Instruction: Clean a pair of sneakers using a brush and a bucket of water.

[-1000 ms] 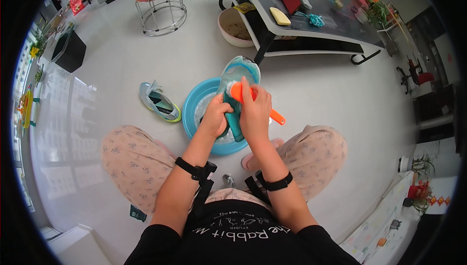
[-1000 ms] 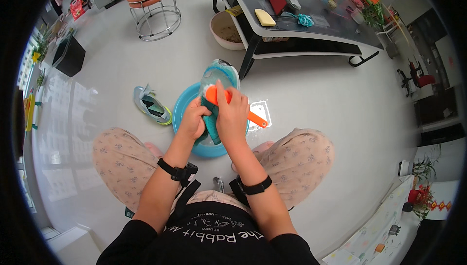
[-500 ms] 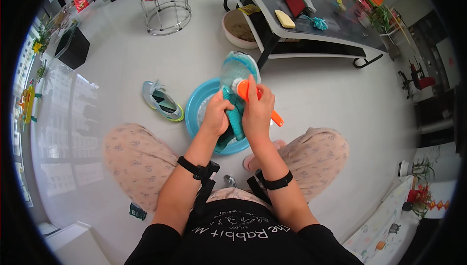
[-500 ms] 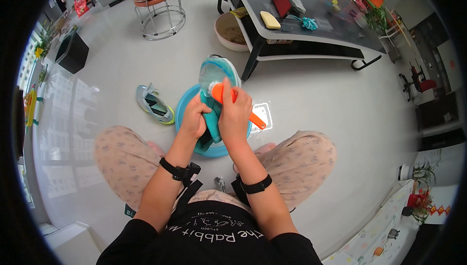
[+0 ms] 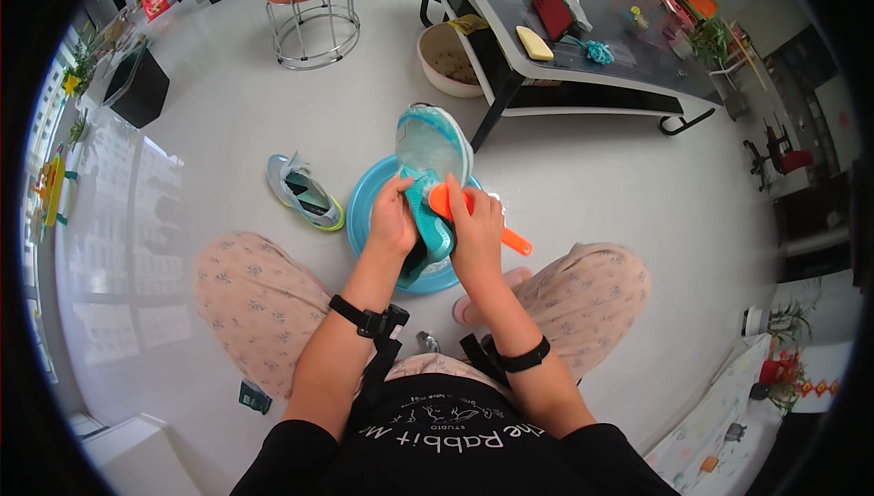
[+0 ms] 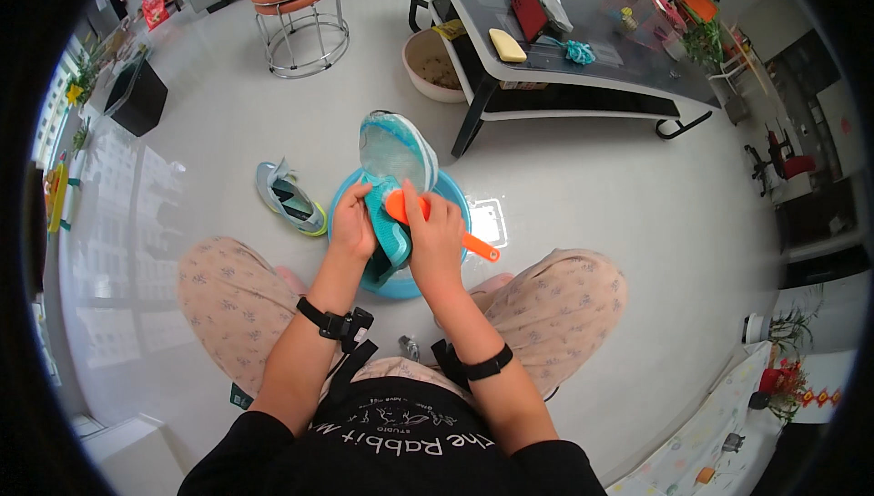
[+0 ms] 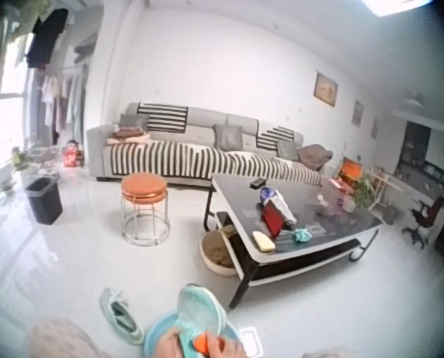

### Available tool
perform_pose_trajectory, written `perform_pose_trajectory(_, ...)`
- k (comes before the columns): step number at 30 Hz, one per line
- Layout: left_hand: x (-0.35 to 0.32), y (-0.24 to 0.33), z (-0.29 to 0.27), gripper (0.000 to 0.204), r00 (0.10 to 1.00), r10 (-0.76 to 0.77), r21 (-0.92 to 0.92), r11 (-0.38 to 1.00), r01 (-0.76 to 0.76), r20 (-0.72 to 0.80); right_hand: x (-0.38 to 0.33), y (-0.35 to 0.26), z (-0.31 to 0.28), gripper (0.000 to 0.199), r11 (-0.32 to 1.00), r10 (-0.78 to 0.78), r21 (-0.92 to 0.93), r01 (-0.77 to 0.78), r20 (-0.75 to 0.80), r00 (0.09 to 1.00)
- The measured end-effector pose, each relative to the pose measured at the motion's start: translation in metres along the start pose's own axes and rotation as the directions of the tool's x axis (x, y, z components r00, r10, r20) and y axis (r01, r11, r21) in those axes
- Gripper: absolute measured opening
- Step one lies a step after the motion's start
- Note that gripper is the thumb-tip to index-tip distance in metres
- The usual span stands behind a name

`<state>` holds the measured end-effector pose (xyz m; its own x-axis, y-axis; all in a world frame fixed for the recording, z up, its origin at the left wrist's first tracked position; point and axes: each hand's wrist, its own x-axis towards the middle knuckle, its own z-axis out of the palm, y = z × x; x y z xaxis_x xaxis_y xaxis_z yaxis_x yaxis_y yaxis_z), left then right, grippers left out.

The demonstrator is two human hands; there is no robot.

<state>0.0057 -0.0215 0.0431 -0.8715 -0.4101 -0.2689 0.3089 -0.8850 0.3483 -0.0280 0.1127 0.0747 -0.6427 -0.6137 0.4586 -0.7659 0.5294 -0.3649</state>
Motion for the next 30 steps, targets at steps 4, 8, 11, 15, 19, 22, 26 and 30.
perform_pose_trajectory(4, 0.008, -0.007, -0.005, 0.037, 0.999, 0.023, -0.003, 1.0, -0.023, 0.033, -0.014, 0.028, -0.01, 0.065, 0.976, 0.184, 0.103, -0.192, 0.087, 0.979)
perform_pose_trajectory(8, 0.002, -0.001, 0.009, 0.049, 0.994, 0.109, 0.005, 0.994, -0.109, 0.03, -0.005, 0.033, -0.044, 0.067, 0.119, 0.352, 0.713, -0.691, 0.62, 0.701)
perform_pose_trajectory(11, 0.002, -0.001, 0.014, 0.061, 0.982, 0.182, 0.068, 0.98, -0.185, 0.042, -0.01, 0.038, -0.064, 0.071, -0.054, 0.101, 0.609, -0.792, 0.792, 0.602)
perform_pose_trajectory(15, 0.007, -0.004, 0.011, 0.066, 0.973, 0.217, 0.054, 0.974, -0.222, 0.076, -0.012, 0.022, -0.065, 0.071, -0.025, 0.039, 0.552, -0.833, 0.834, 0.551)
perform_pose_trajectory(19, 0.004, -0.005, 0.017, 0.067, 0.984, 0.149, 0.076, 0.985, -0.156, 0.1, -0.011, 0.026, -0.06, 0.067, -0.109, 0.075, 0.553, -0.826, 0.833, 0.548)
perform_pose_trajectory(22, 0.006, -0.005, 0.011, 0.063, 0.984, 0.128, 0.091, 0.986, -0.139, 0.124, -0.001, 0.024, -0.063, 0.066, -0.119, 0.135, 0.637, -0.762, 0.77, 0.623)
perform_pose_trajectory(26, 0.007, -0.009, 0.004, 0.058, 0.982, 0.136, 0.165, 0.974, -0.157, 0.129, 0.006, 0.023, -0.073, 0.063, -0.151, 0.111, 0.62, -0.77, 0.785, 0.61)
perform_pose_trajectory(30, 0.006, -0.008, 0.005, 0.051, 0.987, 0.081, 0.184, 0.977, -0.106, 0.136, 0.002, 0.036, -0.058, 0.056, -0.265, 0.022, 0.578, -0.771, 0.803, 0.595)
